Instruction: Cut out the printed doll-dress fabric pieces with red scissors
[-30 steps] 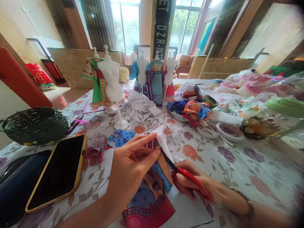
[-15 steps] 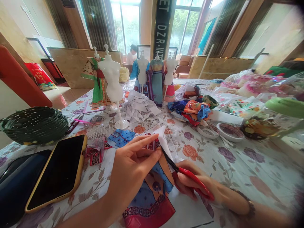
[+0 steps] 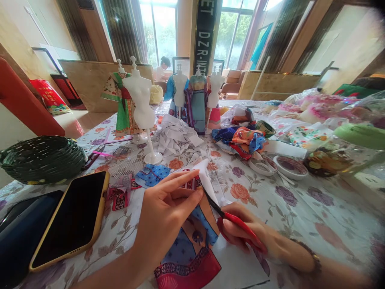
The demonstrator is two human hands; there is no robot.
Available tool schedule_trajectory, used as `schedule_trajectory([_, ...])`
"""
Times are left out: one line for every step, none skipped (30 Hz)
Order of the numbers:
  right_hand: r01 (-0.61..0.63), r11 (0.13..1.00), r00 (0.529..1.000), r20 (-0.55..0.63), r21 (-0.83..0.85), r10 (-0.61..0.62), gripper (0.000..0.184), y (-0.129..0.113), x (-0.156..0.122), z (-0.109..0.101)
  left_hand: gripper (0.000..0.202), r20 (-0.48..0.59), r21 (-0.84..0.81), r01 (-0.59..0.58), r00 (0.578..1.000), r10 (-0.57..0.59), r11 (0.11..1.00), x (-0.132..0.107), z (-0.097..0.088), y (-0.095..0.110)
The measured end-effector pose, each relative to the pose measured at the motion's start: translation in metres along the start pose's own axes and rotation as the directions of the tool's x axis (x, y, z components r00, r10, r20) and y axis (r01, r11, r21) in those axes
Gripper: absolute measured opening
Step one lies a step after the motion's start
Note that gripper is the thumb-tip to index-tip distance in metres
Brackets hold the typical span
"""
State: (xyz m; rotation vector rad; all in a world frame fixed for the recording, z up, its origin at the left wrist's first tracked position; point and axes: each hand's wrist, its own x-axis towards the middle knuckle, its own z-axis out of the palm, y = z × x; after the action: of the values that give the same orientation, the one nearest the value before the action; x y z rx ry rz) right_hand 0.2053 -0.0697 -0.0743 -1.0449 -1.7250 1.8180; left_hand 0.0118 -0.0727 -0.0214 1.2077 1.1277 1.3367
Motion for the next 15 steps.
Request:
schedule_trajectory([-0.016, 1.000, 1.000, -0.005, -0.004, 0.016, 0.061, -0.003, 0.000, 0.001, 0.024, -0.020, 0.006, -0.021, 1.000, 0.022, 1.000, 0.000, 0.000, 0.000])
schedule_trajectory([-0.033, 0.999, 0.999, -0.013, -0.007, 0.033, 0.063, -0.006, -0.001, 0.001, 0.022, -0.040, 0.011, -0.046, 0.998, 0.046, 0.999, 0.001, -0.001, -0.001])
schedule_trajectory([-0.046, 0.999, 0.999, -0.017, -0.011, 0.046, 0.065, -0.009, -0.001, 0.002, 0.020, -0.057, 0.016, -0.072, 0.996, 0.073, 0.997, 0.002, -0.001, -0.001])
schedule_trajectory([-0.061, 0.998, 0.998, -0.018, -0.014, 0.061, 0.066, -0.011, -0.001, 0.003, 0.019, -0.070, 0.022, -0.095, 0.993, 0.096, 0.995, 0.002, -0.001, -0.001])
schedule_trajectory([-0.077, 0.997, 0.997, -0.016, -0.019, 0.077, 0.067, -0.013, -0.001, 0.003, 0.019, -0.076, 0.030, -0.112, 0.991, 0.114, 0.993, 0.003, -0.002, -0.002])
schedule_trajectory([-0.089, 0.996, 0.996, -0.013, -0.023, 0.089, 0.067, -0.014, -0.002, 0.003, 0.019, -0.077, 0.040, -0.121, 0.989, 0.124, 0.992, 0.004, -0.002, -0.002])
schedule_trajectory([-0.096, 0.995, 0.995, -0.010, -0.025, 0.096, 0.068, -0.015, -0.001, 0.003, 0.020, -0.074, 0.050, -0.125, 0.989, 0.128, 0.991, 0.004, -0.002, -0.003])
schedule_trajectory([-0.103, 0.994, 0.995, -0.010, -0.023, 0.102, 0.068, -0.015, -0.001, 0.003, 0.021, -0.072, 0.059, -0.127, 0.989, 0.131, 0.990, 0.004, -0.002, -0.004])
schedule_trajectory([-0.107, 0.994, 0.994, -0.011, -0.018, 0.107, 0.069, -0.014, -0.001, 0.003, 0.021, -0.070, 0.066, -0.128, 0.989, 0.133, 0.990, 0.004, -0.002, -0.004])
schedule_trajectory([-0.109, 0.994, 0.994, -0.011, -0.014, 0.109, 0.069, -0.013, -0.001, 0.003, 0.021, -0.067, 0.068, -0.128, 0.989, 0.133, 0.989, 0.004, -0.002, -0.004])
schedule_trajectory([-0.109, 0.994, 0.994, -0.009, -0.011, 0.108, 0.069, -0.012, -0.001, 0.002, 0.021, -0.061, 0.066, -0.123, 0.990, 0.127, 0.990, 0.004, -0.002, -0.005])
schedule_trajectory([-0.105, 0.994, 0.994, -0.009, -0.010, 0.105, 0.069, -0.011, -0.001, 0.002, 0.020, -0.054, 0.062, -0.117, 0.991, 0.120, 0.991, 0.004, -0.002, -0.005])
schedule_trajectory([-0.101, 0.995, 0.995, -0.007, -0.007, 0.101, 0.069, -0.010, 0.000, 0.002, 0.019, -0.047, 0.059, -0.110, 0.993, 0.113, 0.992, 0.003, -0.002, -0.005])
schedule_trajectory([-0.092, 0.996, 0.996, -0.006, -0.004, 0.092, 0.068, -0.009, 0.000, 0.002, 0.019, -0.044, 0.057, -0.106, 0.993, 0.109, 0.993, 0.003, -0.002, -0.005])
schedule_trajectory([-0.080, 0.997, 0.997, -0.003, -0.002, 0.080, 0.068, -0.008, -0.001, 0.002, 0.018, -0.043, 0.056, -0.107, 0.993, 0.110, 0.993, 0.002, -0.002, -0.004])
